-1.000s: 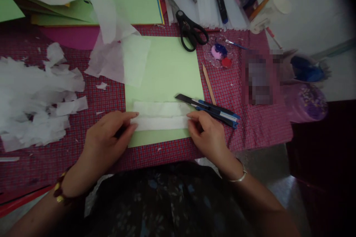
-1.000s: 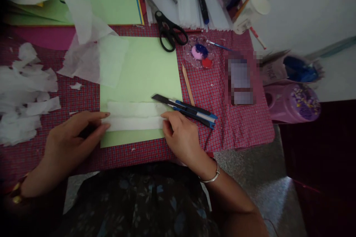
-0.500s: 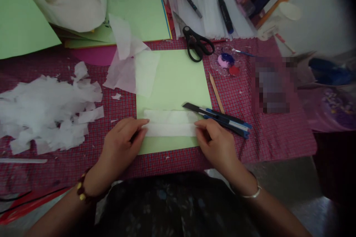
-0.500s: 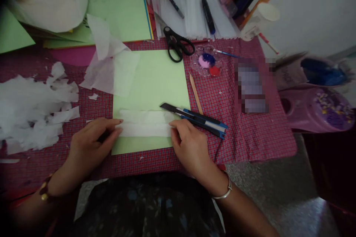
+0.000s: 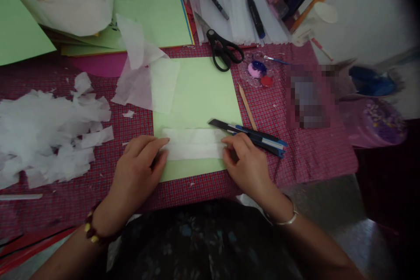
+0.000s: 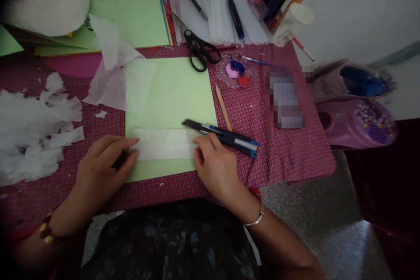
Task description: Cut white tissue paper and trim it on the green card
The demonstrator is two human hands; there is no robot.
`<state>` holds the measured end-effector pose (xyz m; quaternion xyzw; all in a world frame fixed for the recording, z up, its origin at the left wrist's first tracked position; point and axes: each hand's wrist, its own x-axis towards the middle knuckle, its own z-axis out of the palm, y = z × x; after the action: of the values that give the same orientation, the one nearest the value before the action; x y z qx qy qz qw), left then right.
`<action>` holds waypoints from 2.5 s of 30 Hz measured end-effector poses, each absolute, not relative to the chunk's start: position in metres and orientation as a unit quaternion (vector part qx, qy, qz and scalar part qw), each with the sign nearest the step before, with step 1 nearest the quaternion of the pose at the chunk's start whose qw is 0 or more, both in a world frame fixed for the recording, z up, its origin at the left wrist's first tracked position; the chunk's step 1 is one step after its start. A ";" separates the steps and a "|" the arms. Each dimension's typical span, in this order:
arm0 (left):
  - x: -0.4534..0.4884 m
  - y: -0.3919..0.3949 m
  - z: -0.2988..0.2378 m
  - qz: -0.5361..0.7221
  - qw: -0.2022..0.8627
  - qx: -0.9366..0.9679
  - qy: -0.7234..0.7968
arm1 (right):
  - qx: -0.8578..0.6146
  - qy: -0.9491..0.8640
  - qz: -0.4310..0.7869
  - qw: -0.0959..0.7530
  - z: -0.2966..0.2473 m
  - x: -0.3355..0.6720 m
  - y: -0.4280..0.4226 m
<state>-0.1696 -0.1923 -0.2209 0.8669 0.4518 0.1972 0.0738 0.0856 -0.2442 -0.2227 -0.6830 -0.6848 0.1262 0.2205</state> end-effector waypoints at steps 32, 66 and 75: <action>-0.198 -0.229 -0.220 0.025 -0.014 0.928 0.371 | -0.504 -0.852 0.106 0.091 -0.228 0.087 -0.285; -0.083 -0.154 -0.195 0.087 0.325 0.885 0.321 | -0.580 -0.794 0.120 0.137 -0.193 0.175 -0.267; -0.079 -0.154 -0.194 0.071 0.304 0.895 0.318 | -0.563 -0.816 0.114 0.071 -0.190 0.177 -0.282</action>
<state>-0.0788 -0.1541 -0.1942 0.8950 0.3184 0.0708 0.3042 0.1765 -0.2816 -0.1902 -0.5626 -0.8157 0.1138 0.0715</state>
